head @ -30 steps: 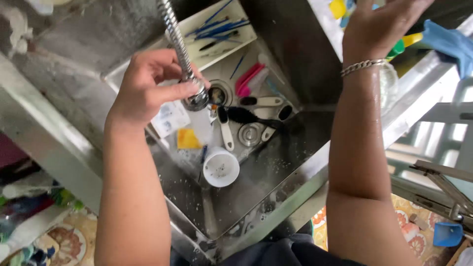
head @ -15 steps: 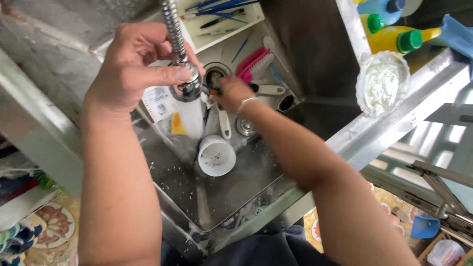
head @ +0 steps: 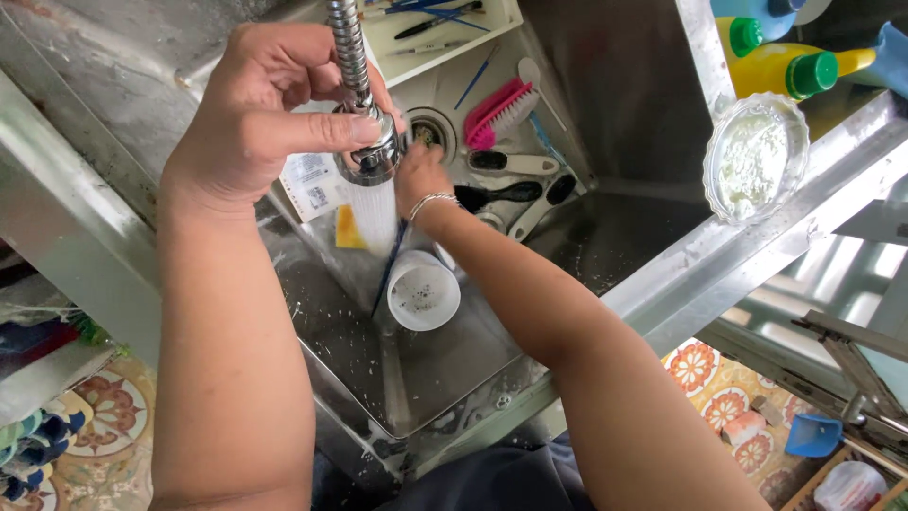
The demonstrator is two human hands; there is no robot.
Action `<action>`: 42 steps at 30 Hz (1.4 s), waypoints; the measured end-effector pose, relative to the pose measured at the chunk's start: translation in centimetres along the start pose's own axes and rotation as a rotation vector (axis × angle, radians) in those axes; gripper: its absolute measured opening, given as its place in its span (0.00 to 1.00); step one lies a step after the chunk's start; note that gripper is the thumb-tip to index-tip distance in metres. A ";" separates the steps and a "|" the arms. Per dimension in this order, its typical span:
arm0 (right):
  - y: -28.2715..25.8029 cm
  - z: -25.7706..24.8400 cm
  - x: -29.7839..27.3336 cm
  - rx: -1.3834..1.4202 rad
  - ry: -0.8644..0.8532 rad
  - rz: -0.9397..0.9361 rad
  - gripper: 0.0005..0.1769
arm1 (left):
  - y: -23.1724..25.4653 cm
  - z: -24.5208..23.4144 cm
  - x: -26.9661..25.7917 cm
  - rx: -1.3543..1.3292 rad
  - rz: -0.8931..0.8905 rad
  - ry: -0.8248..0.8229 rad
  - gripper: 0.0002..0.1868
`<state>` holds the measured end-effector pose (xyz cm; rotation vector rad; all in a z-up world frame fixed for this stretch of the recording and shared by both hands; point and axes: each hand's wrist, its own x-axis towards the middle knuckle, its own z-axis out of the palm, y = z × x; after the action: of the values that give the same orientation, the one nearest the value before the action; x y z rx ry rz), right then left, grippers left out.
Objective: Washing a sneaker and a plastic container in a sink using various brushes and water.
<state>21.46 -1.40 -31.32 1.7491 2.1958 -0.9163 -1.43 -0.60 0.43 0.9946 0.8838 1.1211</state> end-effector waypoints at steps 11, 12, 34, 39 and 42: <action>5.3 -10.2 5.1 0.527 -0.402 -0.037 0.25 | -0.7 -0.6 -0.3 -0.034 0.007 0.017 0.10; 5.2 -11.8 4.9 0.525 -0.402 -0.043 0.25 | -0.6 -0.6 -0.2 -0.031 0.012 0.021 0.10; -4.8 -26.5 6.9 -0.493 0.607 -0.726 0.28 | -0.3 -0.3 0.1 -0.003 -0.026 0.010 0.09; -1.8 -25.9 8.5 -0.215 0.607 -0.862 0.25 | -0.1 -0.2 0.2 -0.005 -0.018 -0.001 0.10; 1.5 -23.6 9.0 -0.005 0.640 -0.598 0.09 | 0.2 -0.2 0.1 0.060 -0.019 0.016 0.10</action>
<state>25.56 19.54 -17.68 1.5401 3.2333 -0.4549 -1.65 -0.39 0.55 1.0260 0.9426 1.0928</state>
